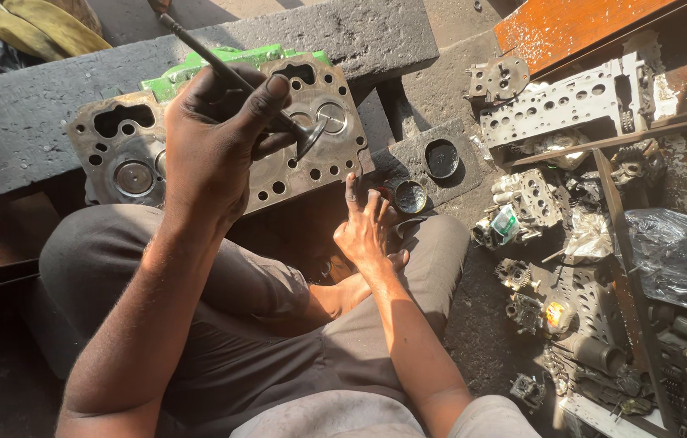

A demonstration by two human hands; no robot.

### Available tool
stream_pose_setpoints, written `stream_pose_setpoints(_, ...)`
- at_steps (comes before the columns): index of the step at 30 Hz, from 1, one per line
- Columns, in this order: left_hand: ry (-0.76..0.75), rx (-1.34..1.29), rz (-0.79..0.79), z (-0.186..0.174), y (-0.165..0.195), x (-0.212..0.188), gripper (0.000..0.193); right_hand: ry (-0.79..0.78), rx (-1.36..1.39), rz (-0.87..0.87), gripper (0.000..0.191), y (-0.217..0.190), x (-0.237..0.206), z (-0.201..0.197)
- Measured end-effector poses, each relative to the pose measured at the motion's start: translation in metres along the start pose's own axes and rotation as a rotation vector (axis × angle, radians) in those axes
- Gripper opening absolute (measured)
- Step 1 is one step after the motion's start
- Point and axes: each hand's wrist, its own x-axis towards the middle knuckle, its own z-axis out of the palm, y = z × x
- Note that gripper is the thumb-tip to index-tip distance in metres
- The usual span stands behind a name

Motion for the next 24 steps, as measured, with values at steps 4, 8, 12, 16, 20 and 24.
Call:
stream_pose_setpoints(4, 0.002, -0.012, -0.004, -0.006, -0.004, 0.003, 0.026, 0.030, -0.068, -0.040, 0.098, 0.002, -0.010, -0.008)
stream_pose_setpoints(8, -0.013, -0.064, 0.001, -0.012, -0.011, 0.005, 0.026, -0.026, -0.046, 0.007, 0.095, 0.001, -0.016, -0.012)
stream_pose_setpoints(12, 0.031, -0.093, -0.022, -0.015, -0.018, 0.010, 0.027, 0.056, 0.059, -0.007, 0.096, -0.005, -0.014, -0.010)
stream_pose_setpoints(16, 0.041, -0.146, -0.057, -0.015, -0.020, 0.012, 0.035, -0.051, 0.019, 0.005, 0.090, -0.008, -0.017, -0.012)
stream_pose_setpoints(20, 0.049, -0.132, -0.072, -0.017, -0.016, 0.010, 0.045, 0.035, 0.142, -0.003, 0.075, 0.013, -0.028, -0.023)
stream_pose_setpoints(24, 0.029, -0.113, -0.034, -0.014, -0.016, 0.008, 0.048, -0.214, 0.439, 0.351, 0.062, 0.058, -0.033, -0.031)
